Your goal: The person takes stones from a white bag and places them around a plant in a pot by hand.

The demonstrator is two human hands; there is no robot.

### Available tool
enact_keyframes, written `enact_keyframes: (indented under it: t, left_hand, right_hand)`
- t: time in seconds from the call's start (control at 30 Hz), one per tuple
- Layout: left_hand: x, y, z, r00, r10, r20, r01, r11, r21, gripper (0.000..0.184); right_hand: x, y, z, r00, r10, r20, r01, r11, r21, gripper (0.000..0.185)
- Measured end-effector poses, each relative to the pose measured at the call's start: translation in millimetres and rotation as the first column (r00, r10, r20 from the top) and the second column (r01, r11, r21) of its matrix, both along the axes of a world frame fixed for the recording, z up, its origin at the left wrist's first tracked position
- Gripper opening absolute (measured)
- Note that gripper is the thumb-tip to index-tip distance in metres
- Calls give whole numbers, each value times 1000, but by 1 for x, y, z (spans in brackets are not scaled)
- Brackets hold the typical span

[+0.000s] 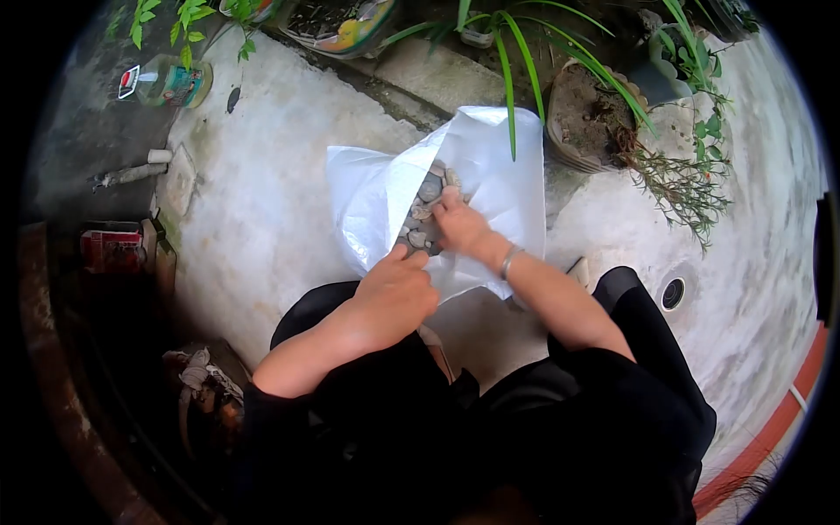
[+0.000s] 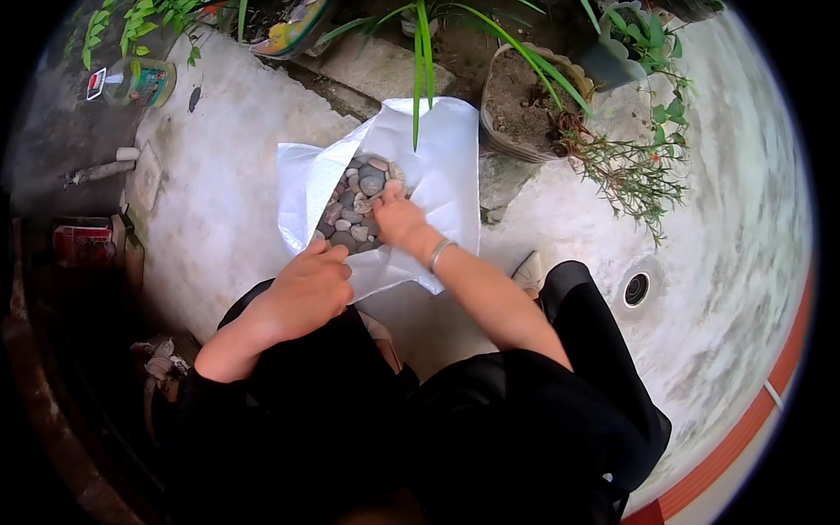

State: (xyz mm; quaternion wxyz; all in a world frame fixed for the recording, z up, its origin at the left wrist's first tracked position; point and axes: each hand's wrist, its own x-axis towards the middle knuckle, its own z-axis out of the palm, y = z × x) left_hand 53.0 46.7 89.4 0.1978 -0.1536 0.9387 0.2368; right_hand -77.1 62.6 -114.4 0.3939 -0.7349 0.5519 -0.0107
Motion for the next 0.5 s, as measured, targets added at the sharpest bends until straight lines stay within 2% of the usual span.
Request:
enact_keyframes:
  t: [0.03,0.27,0.33,0.37,0.43,0.47,0.5]
  left_hand:
    - [-1,0,-1,1000,20,2,-20,1000,11,10]
    - [9,-11,6,996,91,-17,-92,995,-49,7]
    - [11,-14,6,994,105,-16,-105,994,-10,5]
    - [12,-16,7,995,103,-14,-103,995,-11,5]
    - [14,-17,10,990,141,-12,-141,990,-1,4]
    - [14,-18,9,990,140,-9,-140,990,-1,4]
    - [14,-19,8,989,146,2,-146,989,-6,4]
  right_hand:
    - [4,3,-1,998,-49,-46,46,996,-74,64]
    - [10,5,-5,982,-185,-50,183,983,-32,62]
    - [10,6,-12,986,-157,55,161,982,-94,48]
    - [12,10,-14,986,-159,58,163,982,-94,48]
    - [17,20,-10,982,-67,177,97,981,-169,30]
    - [15,22,-9,981,-68,180,99,981,-168,30]
    - [10,22,2,962,-79,263,102,992,-74,25]
